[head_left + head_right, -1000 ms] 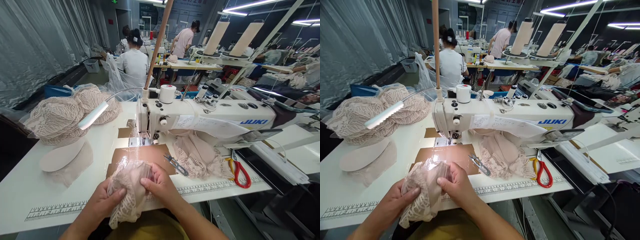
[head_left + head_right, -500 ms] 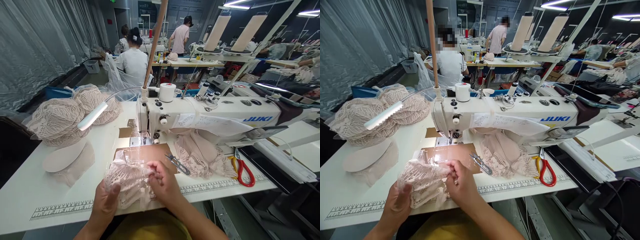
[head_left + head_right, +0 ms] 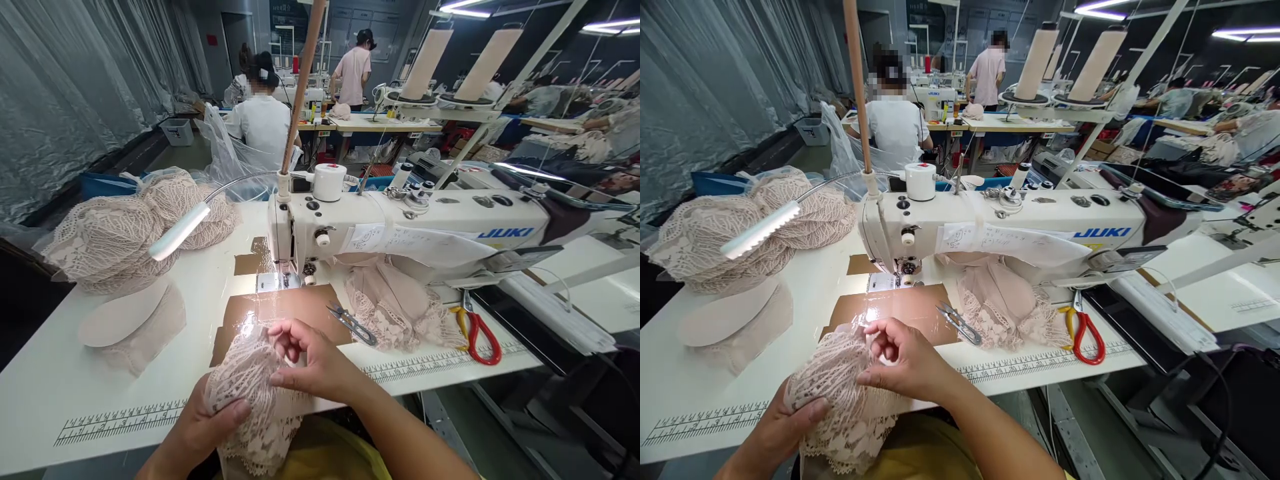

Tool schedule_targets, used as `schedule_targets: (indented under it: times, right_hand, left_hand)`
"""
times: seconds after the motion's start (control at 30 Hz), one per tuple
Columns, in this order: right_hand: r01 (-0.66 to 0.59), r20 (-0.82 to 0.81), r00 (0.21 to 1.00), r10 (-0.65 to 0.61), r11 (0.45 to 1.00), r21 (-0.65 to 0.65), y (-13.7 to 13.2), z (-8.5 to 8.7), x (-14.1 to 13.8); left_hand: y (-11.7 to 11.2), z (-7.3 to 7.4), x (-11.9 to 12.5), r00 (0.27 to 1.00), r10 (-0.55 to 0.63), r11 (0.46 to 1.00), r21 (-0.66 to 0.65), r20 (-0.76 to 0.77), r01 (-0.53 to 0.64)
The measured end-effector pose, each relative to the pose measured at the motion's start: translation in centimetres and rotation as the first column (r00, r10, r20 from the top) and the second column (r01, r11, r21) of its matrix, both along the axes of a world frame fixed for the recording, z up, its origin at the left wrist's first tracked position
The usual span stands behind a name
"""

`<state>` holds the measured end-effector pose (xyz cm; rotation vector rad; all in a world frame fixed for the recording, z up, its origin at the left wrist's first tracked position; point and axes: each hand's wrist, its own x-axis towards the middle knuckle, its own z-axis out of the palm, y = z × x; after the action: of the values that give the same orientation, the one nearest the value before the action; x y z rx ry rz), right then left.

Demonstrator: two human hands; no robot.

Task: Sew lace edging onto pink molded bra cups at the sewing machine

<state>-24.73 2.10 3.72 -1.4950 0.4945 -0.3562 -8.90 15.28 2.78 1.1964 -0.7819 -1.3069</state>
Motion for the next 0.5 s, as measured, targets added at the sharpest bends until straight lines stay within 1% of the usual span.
schedule_targets:
  times: [0.07,0.13,0.23,0.3,0.4,0.43,0.5]
  right_hand:
    - [-0.073,-0.024,0.997,0.075,0.994,0.082,0.0,-0.2,0.2]
    - [-0.126,-0.011,0.992,0.128,0.984,0.126,0.0,-0.4,0.2]
    - [-0.133,0.073,0.990,0.123,0.979,0.154,0.1,-0.3,-0.1]
    - [-0.158,0.111,0.984,0.137,0.964,0.214,0.2,-0.1,-0.3]
    - [-0.224,0.096,0.974,0.205,0.927,0.300,0.2,-0.1,-0.5]
    - [-0.236,0.084,0.972,0.221,0.925,0.297,0.2,-0.1,-0.6]
    - [-0.194,0.059,0.981,0.186,0.957,0.216,0.3,-0.1,-0.6]
  left_hand:
    - [0.3,-0.2,0.5,1.000,-0.015,1.000,0.008,0.025,0.015]
    - [0.5,-0.4,0.9,0.999,-0.001,1.000,0.024,0.052,0.000]
    - [0.6,-0.6,1.2,0.994,0.029,0.999,0.020,0.102,-0.032]
    - [0.5,-0.6,1.2,0.991,0.048,0.999,0.004,0.126,-0.049]
    - [0.3,-0.5,1.1,0.990,0.078,0.997,-0.013,0.120,-0.077]
    - [0.2,-0.5,1.0,0.990,0.089,0.996,-0.013,0.112,-0.088]
    - [0.1,-0.4,0.9,0.990,0.108,0.994,-0.004,0.095,-0.108]
